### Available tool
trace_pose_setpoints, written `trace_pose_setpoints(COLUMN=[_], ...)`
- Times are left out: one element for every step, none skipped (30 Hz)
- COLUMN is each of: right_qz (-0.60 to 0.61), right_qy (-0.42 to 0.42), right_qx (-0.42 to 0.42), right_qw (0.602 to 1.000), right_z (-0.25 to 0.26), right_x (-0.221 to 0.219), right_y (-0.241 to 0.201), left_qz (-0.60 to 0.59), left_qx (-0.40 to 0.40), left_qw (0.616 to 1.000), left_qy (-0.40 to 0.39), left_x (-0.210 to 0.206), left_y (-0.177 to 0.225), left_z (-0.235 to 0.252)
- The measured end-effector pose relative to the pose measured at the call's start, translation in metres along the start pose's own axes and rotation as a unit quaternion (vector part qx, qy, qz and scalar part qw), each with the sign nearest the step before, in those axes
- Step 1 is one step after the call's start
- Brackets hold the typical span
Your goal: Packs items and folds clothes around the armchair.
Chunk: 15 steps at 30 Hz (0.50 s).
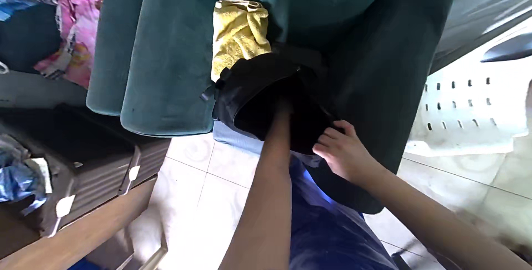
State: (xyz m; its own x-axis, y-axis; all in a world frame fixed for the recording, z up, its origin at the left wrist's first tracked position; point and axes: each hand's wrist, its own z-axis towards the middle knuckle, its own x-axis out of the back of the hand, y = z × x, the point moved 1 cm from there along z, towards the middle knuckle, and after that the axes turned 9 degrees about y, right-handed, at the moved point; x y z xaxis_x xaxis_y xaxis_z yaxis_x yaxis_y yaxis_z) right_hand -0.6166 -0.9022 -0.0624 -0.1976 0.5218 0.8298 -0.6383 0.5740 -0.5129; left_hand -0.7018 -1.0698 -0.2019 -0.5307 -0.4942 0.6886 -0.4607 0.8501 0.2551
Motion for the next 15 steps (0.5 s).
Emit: trace_pose_setpoints(right_qz=[-0.009, -0.013, -0.017, -0.023, -0.030, -0.035, -0.035, -0.028, -0.020, -0.012, -0.008, -0.008, -0.013, -0.018, -0.020], right_qy=[-0.012, -0.029, -0.046, -0.060, -0.074, -0.086, -0.095, -0.104, -0.109, -0.105, -0.104, -0.110, -0.117, -0.128, -0.146], right_qx=[-0.011, -0.024, -0.038, -0.049, -0.055, -0.058, -0.061, -0.064, -0.064, -0.061, -0.060, -0.062, -0.063, -0.066, -0.072], right_qw=[1.000, 0.999, 0.998, 0.997, 0.995, 0.994, 0.993, 0.992, 0.992, 0.993, 0.993, 0.992, 0.991, 0.989, 0.986], right_z=[-0.006, -0.014, -0.021, -0.024, -0.025, -0.024, -0.023, -0.022, -0.023, -0.025, -0.030, -0.035, -0.041, -0.047, -0.051], right_x=[0.003, 0.006, 0.008, 0.011, 0.014, 0.017, 0.019, 0.021, 0.024, 0.026, 0.029, 0.032, 0.036, 0.039, 0.042], right_y=[0.011, 0.020, 0.026, 0.030, 0.030, 0.028, 0.025, 0.019, 0.014, 0.008, 0.002, -0.003, -0.008, -0.013, -0.016], left_qz=[-0.008, -0.007, 0.003, 0.016, 0.025, 0.025, 0.015, -0.006, -0.040, -0.085, -0.122, -0.139, -0.140, -0.132, -0.120], left_qx=[0.003, -0.003, -0.018, -0.035, -0.054, -0.085, -0.122, -0.152, -0.170, -0.187, -0.206, -0.229, -0.251, -0.267, -0.278], left_qw=[0.999, 0.993, 0.982, 0.973, 0.969, 0.969, 0.969, 0.966, 0.963, 0.960, 0.957, 0.954, 0.952, 0.950, 0.950], left_qy=[-0.045, -0.120, -0.187, -0.226, -0.240, -0.231, -0.216, -0.211, -0.207, -0.189, -0.163, -0.133, -0.108, -0.088, -0.074], left_x=[-0.015, -0.027, -0.038, -0.049, -0.060, -0.071, -0.069, -0.052, -0.029, -0.011, 0.004, 0.018, 0.030, 0.041, 0.050], left_y=[-0.001, 0.003, 0.006, 0.009, 0.011, 0.008, 0.006, 0.007, 0.009, 0.006, 0.001, -0.006, -0.016, -0.029, -0.044], left_z=[-0.001, -0.011, -0.026, -0.041, -0.052, -0.057, -0.064, -0.078, -0.094, -0.110, -0.127, -0.143, -0.159, -0.175, -0.191])
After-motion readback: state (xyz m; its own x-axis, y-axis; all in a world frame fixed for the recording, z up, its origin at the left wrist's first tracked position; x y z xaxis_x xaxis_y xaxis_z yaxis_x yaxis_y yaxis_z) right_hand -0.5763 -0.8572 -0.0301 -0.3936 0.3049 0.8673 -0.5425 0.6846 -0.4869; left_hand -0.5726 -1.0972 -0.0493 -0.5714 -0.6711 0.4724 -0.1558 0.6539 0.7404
